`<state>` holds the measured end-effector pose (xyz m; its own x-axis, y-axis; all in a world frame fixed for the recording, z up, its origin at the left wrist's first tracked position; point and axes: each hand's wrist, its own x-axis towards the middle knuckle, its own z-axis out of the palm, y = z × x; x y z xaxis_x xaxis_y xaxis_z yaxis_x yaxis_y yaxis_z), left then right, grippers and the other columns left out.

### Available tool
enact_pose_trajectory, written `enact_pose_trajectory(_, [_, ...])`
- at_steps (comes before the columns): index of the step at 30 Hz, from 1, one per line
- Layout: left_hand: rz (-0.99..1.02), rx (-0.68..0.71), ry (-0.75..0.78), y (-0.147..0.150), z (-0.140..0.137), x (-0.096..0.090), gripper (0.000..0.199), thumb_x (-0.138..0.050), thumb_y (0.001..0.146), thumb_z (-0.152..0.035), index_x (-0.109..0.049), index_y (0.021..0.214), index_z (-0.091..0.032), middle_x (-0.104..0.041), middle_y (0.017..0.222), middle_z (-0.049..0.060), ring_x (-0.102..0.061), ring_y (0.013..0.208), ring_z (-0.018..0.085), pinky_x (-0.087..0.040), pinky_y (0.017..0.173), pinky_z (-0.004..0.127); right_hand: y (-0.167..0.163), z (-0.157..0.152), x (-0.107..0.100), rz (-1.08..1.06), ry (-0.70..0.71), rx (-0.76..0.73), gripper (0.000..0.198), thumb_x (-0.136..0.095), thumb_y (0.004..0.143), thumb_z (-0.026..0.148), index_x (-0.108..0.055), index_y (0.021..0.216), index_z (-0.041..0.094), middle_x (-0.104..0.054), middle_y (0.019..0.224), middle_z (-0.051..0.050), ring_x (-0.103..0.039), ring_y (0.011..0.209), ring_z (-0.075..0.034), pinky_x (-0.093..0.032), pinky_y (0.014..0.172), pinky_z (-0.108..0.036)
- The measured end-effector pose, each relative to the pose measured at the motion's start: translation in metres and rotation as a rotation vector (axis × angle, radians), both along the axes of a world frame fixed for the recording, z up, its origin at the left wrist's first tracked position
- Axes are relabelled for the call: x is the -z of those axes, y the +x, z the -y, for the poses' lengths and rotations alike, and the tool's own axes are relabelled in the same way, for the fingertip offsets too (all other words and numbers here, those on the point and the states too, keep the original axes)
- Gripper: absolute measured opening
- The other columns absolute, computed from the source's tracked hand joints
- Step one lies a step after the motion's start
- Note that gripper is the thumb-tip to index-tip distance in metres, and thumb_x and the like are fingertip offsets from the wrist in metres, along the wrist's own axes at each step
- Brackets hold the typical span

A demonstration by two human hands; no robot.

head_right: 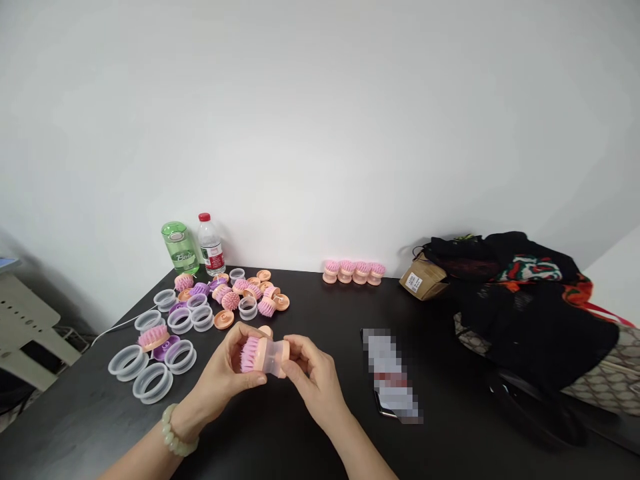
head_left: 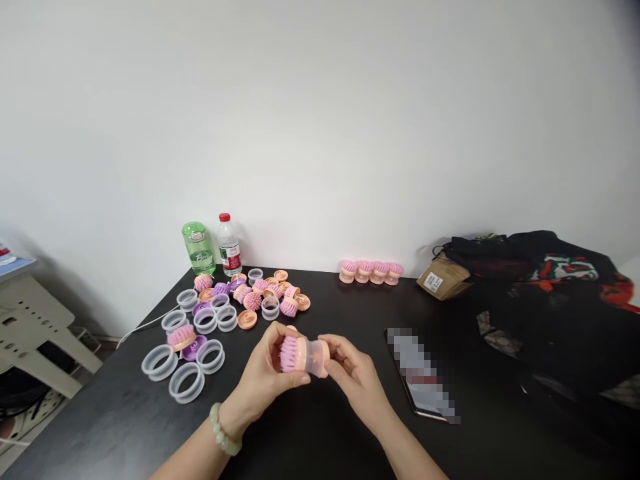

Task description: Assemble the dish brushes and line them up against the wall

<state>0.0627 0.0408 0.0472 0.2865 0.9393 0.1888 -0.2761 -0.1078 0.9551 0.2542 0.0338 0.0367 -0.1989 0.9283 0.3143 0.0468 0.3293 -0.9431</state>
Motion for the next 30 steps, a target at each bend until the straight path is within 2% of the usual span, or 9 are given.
enact_pose_trajectory(3, [-0.04,-0.029,0.029,0.0,-0.001,0.004,0.055,-0.092,0.059,-0.03,-0.057,0.101,-0.022,-0.059,0.111,0.005,-0.057,0.094,0.02,-0.046,0.08,0.031,0.0,-0.003,0.002,-0.052,-0.085,-0.019,0.04,-0.066,0.088,0.05,-0.061,0.116,0.022,-0.072,0.094,-0.005,-0.069,0.073,-0.019,-0.059,0.069,-0.031])
enact_pose_trajectory(7, [-0.141,-0.051,0.151,0.0,-0.002,0.007,0.052,-0.091,0.06,-0.034,-0.059,0.1,-0.021,-0.059,0.107,0.005,-0.058,0.097,0.023,-0.047,0.083,0.033,-0.001,-0.006,0.008,-0.068,-0.223,-0.05,0.042,-0.065,0.088,0.054,-0.065,0.11,0.019,-0.069,0.081,-0.003,-0.069,0.065,-0.018,-0.058,0.066,-0.032])
enact_pose_trajectory(13, [-0.246,-0.011,0.33,-0.002,0.0,0.003,0.038,-0.084,0.072,-0.036,-0.06,0.097,-0.021,-0.063,0.109,0.008,-0.058,0.105,0.026,-0.046,0.091,0.036,-0.009,-0.006,0.011,-0.242,-0.485,-0.153,0.058,-0.058,0.085,0.071,-0.061,0.079,0.013,-0.064,0.06,-0.003,-0.063,0.049,-0.015,-0.053,0.044,-0.026])
enact_pose_trajectory(16, [-0.264,-0.015,0.303,-0.002,0.0,0.002,0.034,-0.082,0.074,-0.032,-0.061,0.098,-0.022,-0.063,0.111,0.009,-0.057,0.109,0.027,-0.044,0.094,0.037,-0.009,-0.007,0.013,-0.243,-0.535,-0.199,0.067,-0.048,0.085,0.078,-0.063,0.089,0.012,-0.067,0.063,-0.006,-0.065,0.048,-0.016,-0.052,0.042,-0.025])
enact_pose_trajectory(20, [-0.199,-0.063,0.167,-0.003,-0.003,0.004,0.044,-0.087,0.067,-0.028,-0.06,0.102,-0.022,-0.062,0.112,0.007,-0.058,0.102,0.026,-0.046,0.087,0.034,0.001,-0.011,0.016,-0.184,-0.392,-0.072,0.074,-0.047,0.086,0.078,-0.056,0.125,0.015,-0.073,0.088,-0.011,-0.072,0.068,-0.021,-0.059,0.059,-0.034])
enact_pose_trajectory(22, [-0.17,-0.096,0.105,-0.003,-0.004,0.005,0.049,-0.088,0.064,-0.03,-0.059,0.103,-0.022,-0.062,0.111,0.006,-0.059,0.098,0.024,-0.046,0.083,0.032,0.005,-0.013,0.015,-0.16,-0.268,-0.071,0.068,-0.055,0.087,0.069,-0.051,0.133,0.02,-0.07,0.11,-0.013,-0.071,0.075,-0.02,-0.06,0.07,-0.039])
enact_pose_trajectory(24, [-0.149,-0.113,0.072,-0.004,-0.005,0.004,0.05,-0.088,0.064,-0.034,-0.058,0.102,-0.021,-0.063,0.108,0.005,-0.059,0.092,0.022,-0.045,0.08,0.031,0.007,-0.014,0.013,-0.123,-0.174,-0.111,0.063,-0.068,0.084,0.058,-0.052,0.135,0.024,-0.066,0.12,-0.011,-0.069,0.083,-0.02,-0.059,0.074,-0.039])
enact_pose_trajectory(27, [-0.133,-0.11,0.047,-0.004,-0.005,0.003,0.049,-0.087,0.065,-0.037,-0.055,0.099,-0.021,-0.062,0.098,0.003,-0.056,0.083,0.018,-0.043,0.073,0.028,0.005,-0.012,0.009,-0.034,-0.099,-0.087,0.059,-0.081,0.075,0.04,-0.06,0.127,0.025,-0.068,0.111,-0.007,-0.065,0.094,-0.021,-0.058,0.076,-0.035])
enact_pose_trajectory(30, [-0.126,-0.086,0.03,-0.003,-0.005,0.002,0.049,-0.087,0.065,-0.039,-0.054,0.097,-0.02,-0.06,0.093,0.001,-0.052,0.078,0.016,-0.042,0.07,0.026,0.002,-0.01,0.007,0.012,-0.131,-0.109,0.04,-0.074,0.081,0.04,-0.065,0.115,0.021,-0.069,0.09,-0.003,-0.065,0.078,-0.017,-0.057,0.07,-0.031])
